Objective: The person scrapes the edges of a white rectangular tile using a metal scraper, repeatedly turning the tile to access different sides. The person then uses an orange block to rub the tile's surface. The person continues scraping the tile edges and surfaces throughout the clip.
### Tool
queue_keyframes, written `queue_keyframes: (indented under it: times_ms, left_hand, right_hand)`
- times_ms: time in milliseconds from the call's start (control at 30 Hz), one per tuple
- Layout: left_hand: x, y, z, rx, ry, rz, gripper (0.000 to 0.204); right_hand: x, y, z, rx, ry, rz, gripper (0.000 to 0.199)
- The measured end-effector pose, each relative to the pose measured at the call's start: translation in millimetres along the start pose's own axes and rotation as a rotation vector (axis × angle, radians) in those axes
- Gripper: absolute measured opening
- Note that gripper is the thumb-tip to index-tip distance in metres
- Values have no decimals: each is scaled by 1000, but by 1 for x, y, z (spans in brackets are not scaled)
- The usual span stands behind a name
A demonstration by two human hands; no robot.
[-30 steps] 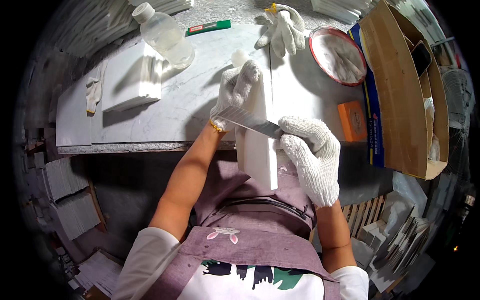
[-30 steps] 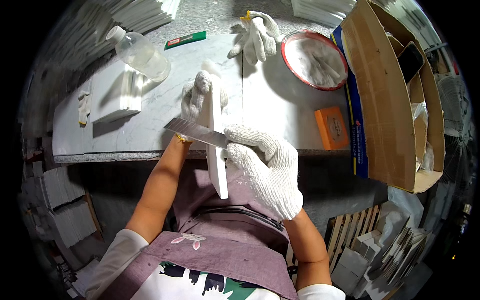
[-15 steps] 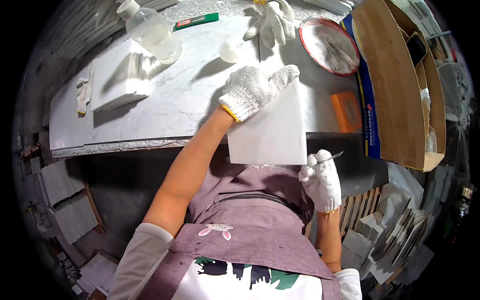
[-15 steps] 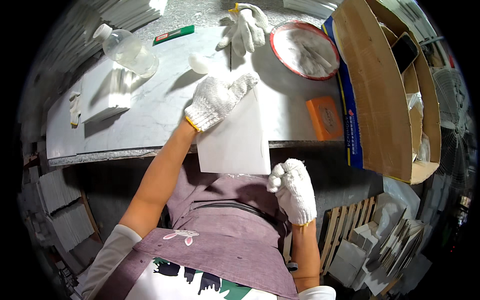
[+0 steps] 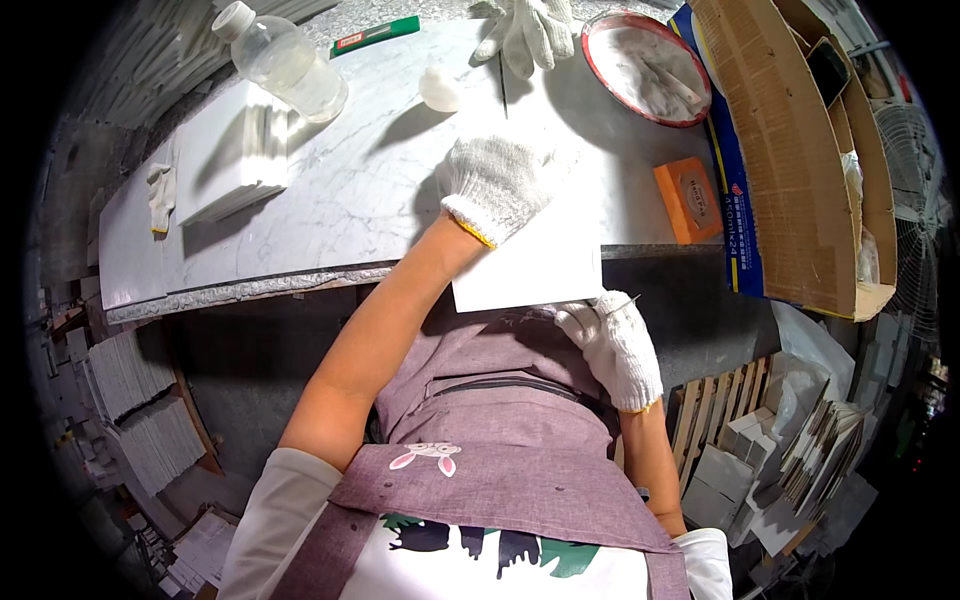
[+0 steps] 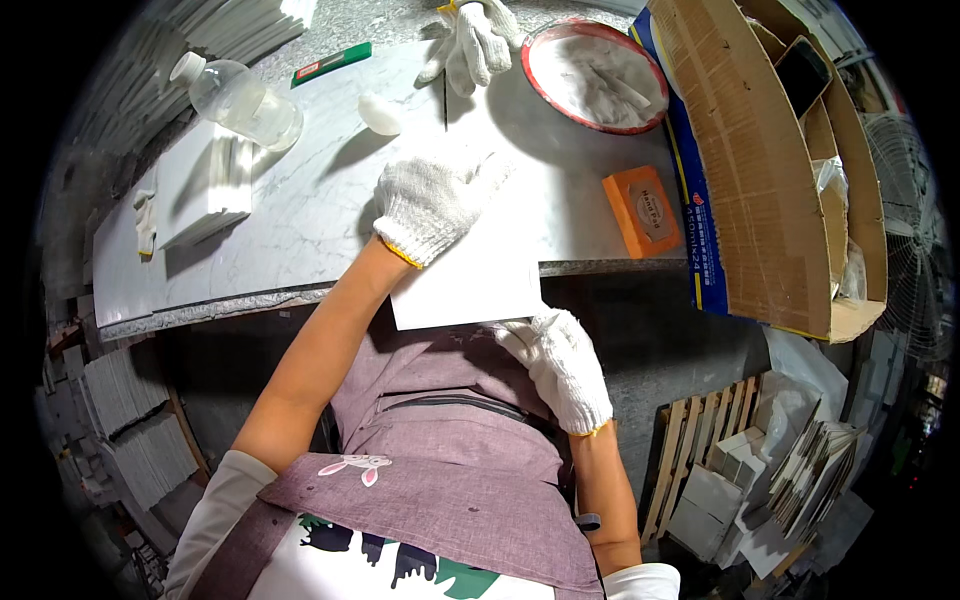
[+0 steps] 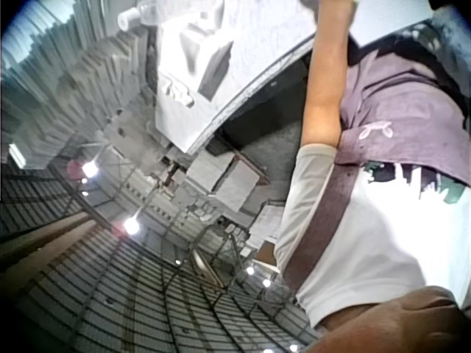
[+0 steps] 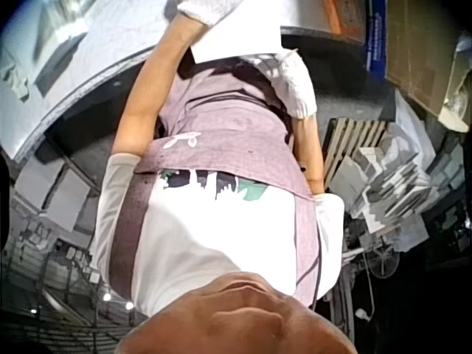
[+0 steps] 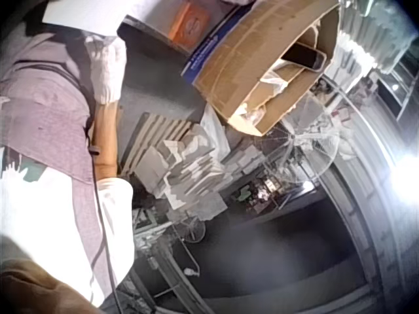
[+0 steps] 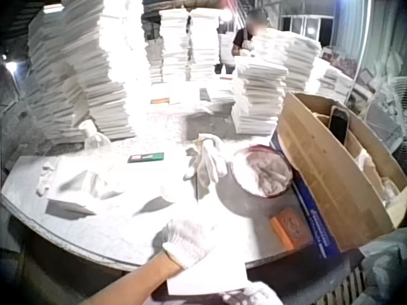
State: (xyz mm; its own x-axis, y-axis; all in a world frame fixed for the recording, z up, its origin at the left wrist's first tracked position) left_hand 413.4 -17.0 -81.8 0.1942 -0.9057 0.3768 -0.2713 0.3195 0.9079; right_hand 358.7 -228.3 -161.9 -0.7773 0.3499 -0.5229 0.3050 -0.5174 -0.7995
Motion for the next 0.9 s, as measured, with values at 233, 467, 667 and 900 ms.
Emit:
queue_keyframes:
  times_ms: [233,467,667,900]
  left_hand:
    - [19,9,21,175,-286,-144,31]
    - [64,-7,89,-339,-415,177,48]
    - [67,11,123,-418,-549,276,33]
    - [33,11,125,-72,-407,27,40]
  right_hand:
    - [2,-7,2,-4,-13,-17,21]
    - [6,2,6,-56,3,-56,22]
    - [7,3,8,-77,25,-74,25]
    - [3,-17,-6,-77,26,-9,28]
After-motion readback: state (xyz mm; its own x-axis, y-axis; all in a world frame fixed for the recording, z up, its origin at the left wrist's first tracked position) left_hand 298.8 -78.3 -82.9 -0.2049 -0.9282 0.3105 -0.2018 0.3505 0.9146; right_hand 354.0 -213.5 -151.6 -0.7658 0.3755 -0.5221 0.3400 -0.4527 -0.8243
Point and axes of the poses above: each hand's wrist, its own z-axis away from the middle knuckle, its own y-axis out of the back of the hand, x = y × z, the point moved 7 cm from there along -z, towards the middle knuckle, and after that the axes turned 9 degrees about -x, right-handed, at the moved point
